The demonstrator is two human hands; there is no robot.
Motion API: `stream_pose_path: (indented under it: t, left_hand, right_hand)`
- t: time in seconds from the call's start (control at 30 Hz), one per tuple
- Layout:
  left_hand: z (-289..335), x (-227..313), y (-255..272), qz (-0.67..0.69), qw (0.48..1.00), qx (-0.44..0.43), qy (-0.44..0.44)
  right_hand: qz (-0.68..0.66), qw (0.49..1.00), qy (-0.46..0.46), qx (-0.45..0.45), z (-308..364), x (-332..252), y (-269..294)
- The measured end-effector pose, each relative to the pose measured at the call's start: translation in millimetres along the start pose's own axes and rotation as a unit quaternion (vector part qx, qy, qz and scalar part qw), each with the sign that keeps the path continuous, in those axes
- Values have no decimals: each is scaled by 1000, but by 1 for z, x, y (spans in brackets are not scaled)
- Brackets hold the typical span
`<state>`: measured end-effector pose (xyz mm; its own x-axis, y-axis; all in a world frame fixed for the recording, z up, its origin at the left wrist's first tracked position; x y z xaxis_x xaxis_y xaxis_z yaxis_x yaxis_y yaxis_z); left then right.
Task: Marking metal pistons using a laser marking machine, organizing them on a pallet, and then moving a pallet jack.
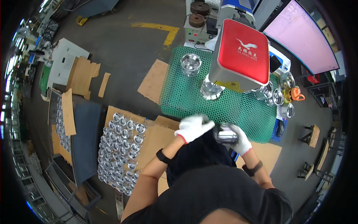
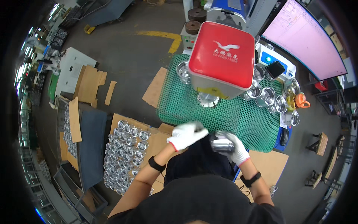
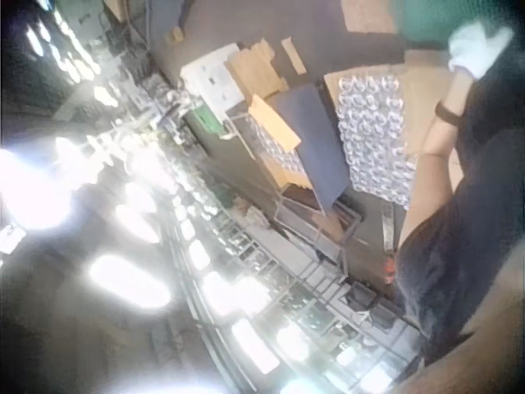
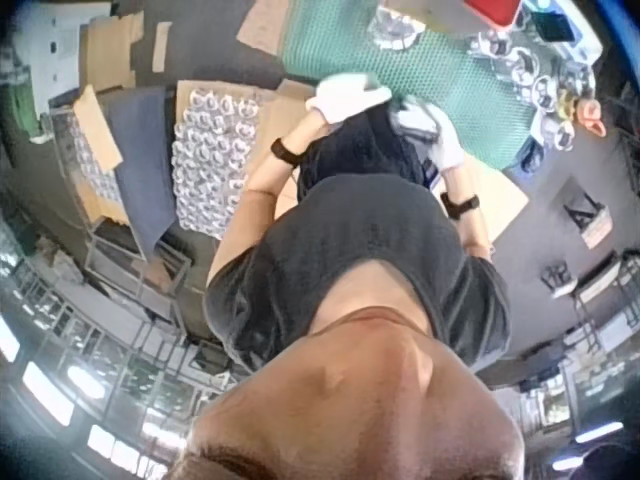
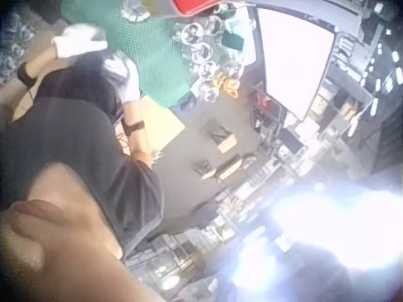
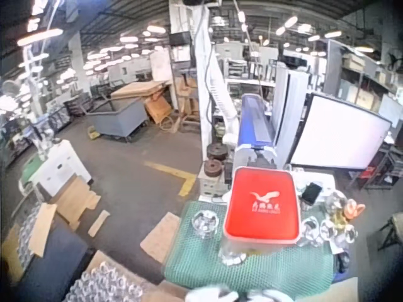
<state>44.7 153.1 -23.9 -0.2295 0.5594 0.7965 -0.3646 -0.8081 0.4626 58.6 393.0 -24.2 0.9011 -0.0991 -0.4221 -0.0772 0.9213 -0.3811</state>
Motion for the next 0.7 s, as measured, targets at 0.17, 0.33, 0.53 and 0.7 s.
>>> stream_pose_path:
  t: [0.17, 0.33, 0.53, 0.7]
  left_hand:
    - [-108, 58, 23, -144, 929, 273, -203]
    - [-171, -17, -2, -132, 901, 308, -275]
    - [-98, 11, 63, 425, 873, 170, -168]
    - [32, -62, 61, 605, 745, 281, -33]
  right_hand:
    - [-42, 982, 31, 181, 43, 29, 95]
    - [48, 984, 88, 148, 25, -7, 83]
    - [389, 794, 392, 253, -67, -96, 48]
    - [604, 698, 362, 134, -132, -126, -27]
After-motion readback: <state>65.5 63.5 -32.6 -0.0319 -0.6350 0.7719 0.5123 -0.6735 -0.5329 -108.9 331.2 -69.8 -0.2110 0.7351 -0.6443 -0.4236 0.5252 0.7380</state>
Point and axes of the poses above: each hand's wrist, its own z-axis away from the middle knuckle, its own y-axis out of the back of the hand, x = y × z, the point moved 3 cm from there along -z, towards the middle knuckle, and after that the axes turned 12 degrees about z, right-handed, at the moved point
